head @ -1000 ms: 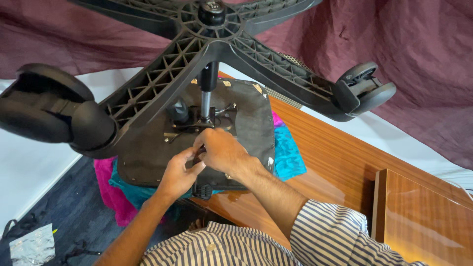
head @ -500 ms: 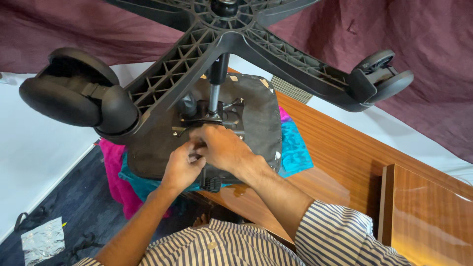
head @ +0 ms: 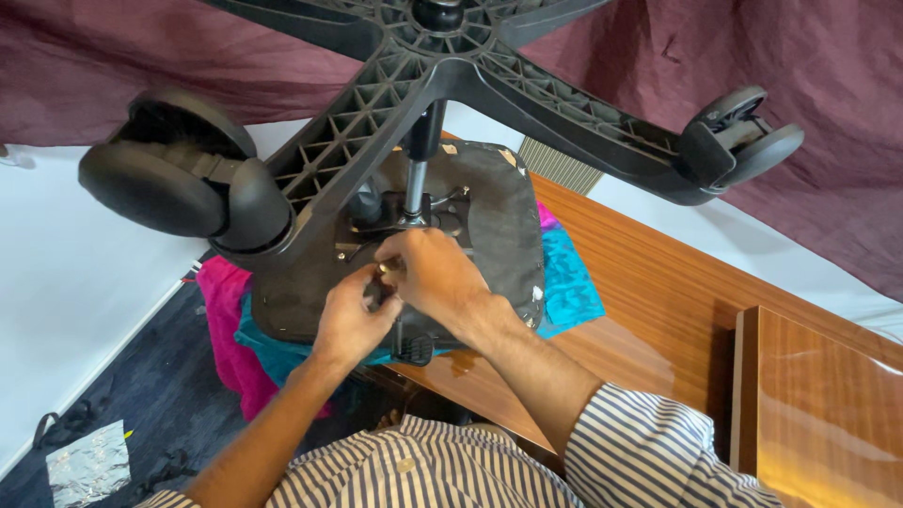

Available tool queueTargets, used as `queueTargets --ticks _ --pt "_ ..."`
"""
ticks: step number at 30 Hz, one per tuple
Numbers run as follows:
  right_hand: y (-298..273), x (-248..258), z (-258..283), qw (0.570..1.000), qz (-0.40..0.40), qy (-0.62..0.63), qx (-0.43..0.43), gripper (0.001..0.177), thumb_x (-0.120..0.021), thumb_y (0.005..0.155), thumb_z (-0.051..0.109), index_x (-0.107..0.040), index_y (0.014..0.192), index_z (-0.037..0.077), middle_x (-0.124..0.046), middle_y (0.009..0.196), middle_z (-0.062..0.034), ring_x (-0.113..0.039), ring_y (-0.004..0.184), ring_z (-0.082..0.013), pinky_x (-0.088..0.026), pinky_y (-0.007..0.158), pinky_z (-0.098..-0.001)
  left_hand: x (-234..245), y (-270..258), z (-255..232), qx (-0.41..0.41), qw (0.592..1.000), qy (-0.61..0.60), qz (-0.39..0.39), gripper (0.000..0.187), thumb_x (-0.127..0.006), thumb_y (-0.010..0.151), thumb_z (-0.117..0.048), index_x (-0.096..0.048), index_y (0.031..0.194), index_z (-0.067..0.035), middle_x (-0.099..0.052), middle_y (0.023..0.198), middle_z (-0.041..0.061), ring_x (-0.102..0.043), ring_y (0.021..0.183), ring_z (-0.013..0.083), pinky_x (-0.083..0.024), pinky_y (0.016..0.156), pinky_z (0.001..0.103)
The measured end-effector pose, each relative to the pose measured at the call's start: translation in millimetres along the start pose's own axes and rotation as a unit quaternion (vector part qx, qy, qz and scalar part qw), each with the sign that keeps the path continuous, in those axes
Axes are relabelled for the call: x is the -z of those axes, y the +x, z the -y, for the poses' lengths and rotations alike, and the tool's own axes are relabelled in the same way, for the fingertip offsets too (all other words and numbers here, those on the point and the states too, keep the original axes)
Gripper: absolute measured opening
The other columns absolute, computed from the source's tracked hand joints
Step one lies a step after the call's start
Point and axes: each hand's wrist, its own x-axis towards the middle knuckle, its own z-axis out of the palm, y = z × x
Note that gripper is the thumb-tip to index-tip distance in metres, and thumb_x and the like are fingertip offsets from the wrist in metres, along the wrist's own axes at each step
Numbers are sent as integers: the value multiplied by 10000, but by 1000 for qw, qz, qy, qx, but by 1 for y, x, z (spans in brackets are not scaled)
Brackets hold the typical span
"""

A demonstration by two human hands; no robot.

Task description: The person uses an Allen key to tighten screws on the underside of an office chair seat, securing the gas lift and base assembly. The chair is inverted on a wooden surface with colorful cloths underneath.

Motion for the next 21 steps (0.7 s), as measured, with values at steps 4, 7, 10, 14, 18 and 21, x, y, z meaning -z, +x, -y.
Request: queueTargets --ticks 4,7,10,14,18,21 --pt "7 1 10 967 108 -112 -203 368 -828 827 338 -758 960 2 -754 929 -194 -749 923 -349 -601 846 -416 1 -1 -9 8 997 74 -35 340 -850 771 -159 -708 1044 -16 -714 975 137 -722 813 235 -595 710 357" --pt "8 6 8 985 85 -85 -125 359 -807 814 306 -754 983 -7 -752 930 -193 -751 909 -353 -592 838 -418 3 1 -10 74 996 42 11 350 -806 786 -160 -710 1105 -51 -747 939 120 -747 812 227 -598 736 347" --pt "3 7 2 1000 24 8 17 362 -766 713 171 -740 1029 -5 -758 920 -166 -755 870 -349 -591 761 -439 4 2 -6 66 997 -30 22 393 -742 788 -124 -673 1168 -56 -776 977 100 -784 871 177 -612 752 323" --pt "3 6 -1 990 82 -70 -93 278 -763 786 252 -794 966 42 -770 933 -184 -746 921 -356 -586 833 -440 -6 1 1 8 1000 17 -21 394 -815 769 -136 -693 1128 -29 -758 1021 121 -759 893 201 -597 754 338" --pt "6 6 -3 956 142 -171 -190 426 -793 892 445 -798 987 30 -769 992 -213 -743 983 -355 -589 909 -418 -7 1 6 25 999 33 -9 363 -850 761 -164 -710 1064 -20 -752 1001 134 -769 892 213 -619 786 329" --pt "-2 8 -10 1000 5 -29 -12 487 -843 710 269 -717 1097 2 -742 974 -211 -723 903 -379 -566 794 -468 -6 4 9 0 1000 13 1 411 -805 767 -133 -708 1155 -38 -776 1010 108 -763 907 205 -588 827 323"
